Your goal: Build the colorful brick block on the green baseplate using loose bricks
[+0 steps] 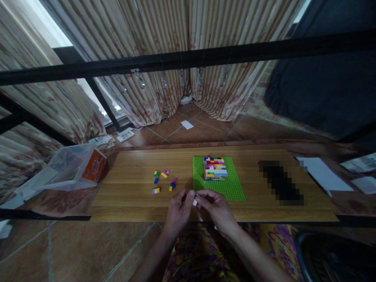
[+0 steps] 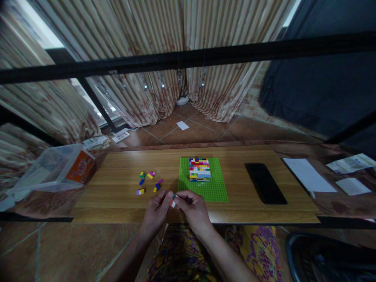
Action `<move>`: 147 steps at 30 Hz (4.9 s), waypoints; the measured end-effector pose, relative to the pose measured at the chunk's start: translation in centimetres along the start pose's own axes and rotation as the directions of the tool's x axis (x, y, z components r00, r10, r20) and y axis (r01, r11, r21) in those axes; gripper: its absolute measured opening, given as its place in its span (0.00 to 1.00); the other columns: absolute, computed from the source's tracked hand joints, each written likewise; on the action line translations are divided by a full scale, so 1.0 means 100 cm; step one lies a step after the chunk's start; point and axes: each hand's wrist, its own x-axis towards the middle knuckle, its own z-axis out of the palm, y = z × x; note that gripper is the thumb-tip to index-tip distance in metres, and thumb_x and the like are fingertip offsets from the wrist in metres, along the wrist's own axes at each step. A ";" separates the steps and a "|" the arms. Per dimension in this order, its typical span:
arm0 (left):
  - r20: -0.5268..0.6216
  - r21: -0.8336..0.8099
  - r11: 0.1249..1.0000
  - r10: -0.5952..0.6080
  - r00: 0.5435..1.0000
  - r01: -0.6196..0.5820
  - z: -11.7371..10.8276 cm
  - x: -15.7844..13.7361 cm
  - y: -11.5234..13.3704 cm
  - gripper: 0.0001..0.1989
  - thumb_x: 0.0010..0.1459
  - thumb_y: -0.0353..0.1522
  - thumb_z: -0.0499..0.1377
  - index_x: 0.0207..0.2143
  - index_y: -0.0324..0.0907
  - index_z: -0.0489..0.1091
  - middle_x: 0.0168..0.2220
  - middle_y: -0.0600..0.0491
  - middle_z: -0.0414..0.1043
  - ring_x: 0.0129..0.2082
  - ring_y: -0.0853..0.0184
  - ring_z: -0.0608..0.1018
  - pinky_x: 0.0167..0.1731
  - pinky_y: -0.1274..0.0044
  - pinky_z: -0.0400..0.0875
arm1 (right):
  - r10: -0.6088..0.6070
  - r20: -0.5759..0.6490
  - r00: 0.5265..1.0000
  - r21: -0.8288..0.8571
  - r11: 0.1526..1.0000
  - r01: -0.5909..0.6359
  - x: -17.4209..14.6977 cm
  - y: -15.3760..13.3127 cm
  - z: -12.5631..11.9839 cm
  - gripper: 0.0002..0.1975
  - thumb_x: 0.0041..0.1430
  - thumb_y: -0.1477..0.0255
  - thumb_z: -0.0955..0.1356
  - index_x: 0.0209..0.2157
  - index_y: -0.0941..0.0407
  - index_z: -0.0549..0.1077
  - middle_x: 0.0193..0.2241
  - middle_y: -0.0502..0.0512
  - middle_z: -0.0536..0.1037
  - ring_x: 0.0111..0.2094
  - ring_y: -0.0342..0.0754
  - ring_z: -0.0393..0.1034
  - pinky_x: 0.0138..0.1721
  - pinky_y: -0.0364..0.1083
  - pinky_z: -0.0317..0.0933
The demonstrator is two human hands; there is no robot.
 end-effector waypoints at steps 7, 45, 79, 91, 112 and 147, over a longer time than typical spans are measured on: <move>0.094 0.131 0.985 0.103 0.990 -0.115 0.000 -0.003 0.002 0.16 0.60 0.43 0.53 0.25 0.42 0.64 0.22 0.58 0.64 0.24 0.72 0.67 0.26 0.80 0.60 | 0.057 0.053 0.997 0.049 0.997 -0.059 -0.004 -0.002 -0.002 0.16 0.44 0.58 0.75 0.26 0.56 0.77 0.17 0.47 0.71 0.21 0.41 0.60 0.26 0.42 0.54; -0.177 0.928 0.355 0.153 0.972 0.113 -0.037 0.050 -0.021 0.20 0.62 0.44 0.49 0.51 0.46 0.67 0.45 0.47 0.75 0.37 0.58 0.78 0.33 0.72 0.68 | -0.693 0.049 0.719 -0.816 0.387 0.428 0.068 -0.002 -0.070 0.06 0.58 0.67 0.67 0.33 0.50 0.78 0.46 0.56 0.73 0.49 0.54 0.65 0.51 0.56 0.59; 0.180 0.831 0.517 0.100 0.979 -0.205 0.065 0.040 -0.006 0.29 0.60 0.32 0.50 0.63 0.35 0.50 0.50 0.38 0.71 0.43 0.58 0.77 0.40 0.71 0.72 | -0.530 -0.360 0.768 -0.688 0.706 0.165 0.081 0.013 -0.055 0.24 0.53 0.60 0.68 0.49 0.56 0.68 0.46 0.62 0.71 0.46 0.56 0.67 0.49 0.56 0.60; 0.104 0.792 0.594 0.098 0.990 -0.142 0.033 0.019 -0.017 0.23 0.61 0.35 0.50 0.58 0.39 0.60 0.45 0.44 0.74 0.39 0.62 0.78 0.40 0.73 0.72 | -0.449 -0.388 0.805 -0.603 0.784 0.147 0.078 0.010 -0.070 0.27 0.50 0.56 0.70 0.48 0.58 0.72 0.43 0.62 0.75 0.43 0.56 0.70 0.46 0.56 0.62; -0.148 0.900 0.428 0.121 0.982 0.083 -0.064 0.034 -0.020 0.13 0.61 0.31 0.49 0.45 0.43 0.69 0.47 0.47 0.73 0.41 0.62 0.77 0.39 0.74 0.69 | -0.538 -0.392 0.747 -0.600 0.765 0.236 0.033 0.019 -0.107 0.17 0.54 0.60 0.67 0.39 0.57 0.75 0.43 0.62 0.74 0.41 0.53 0.71 0.40 0.53 0.67; -0.326 0.725 0.668 0.120 0.938 0.167 -0.085 0.021 -0.040 0.09 0.55 0.27 0.56 0.40 0.43 0.69 0.36 0.52 0.75 0.36 0.68 0.77 0.36 0.79 0.67 | -0.635 -0.219 0.741 -0.843 0.506 0.184 0.022 0.046 -0.125 0.16 0.58 0.60 0.63 0.34 0.57 0.75 0.41 0.61 0.76 0.41 0.55 0.71 0.46 0.55 0.64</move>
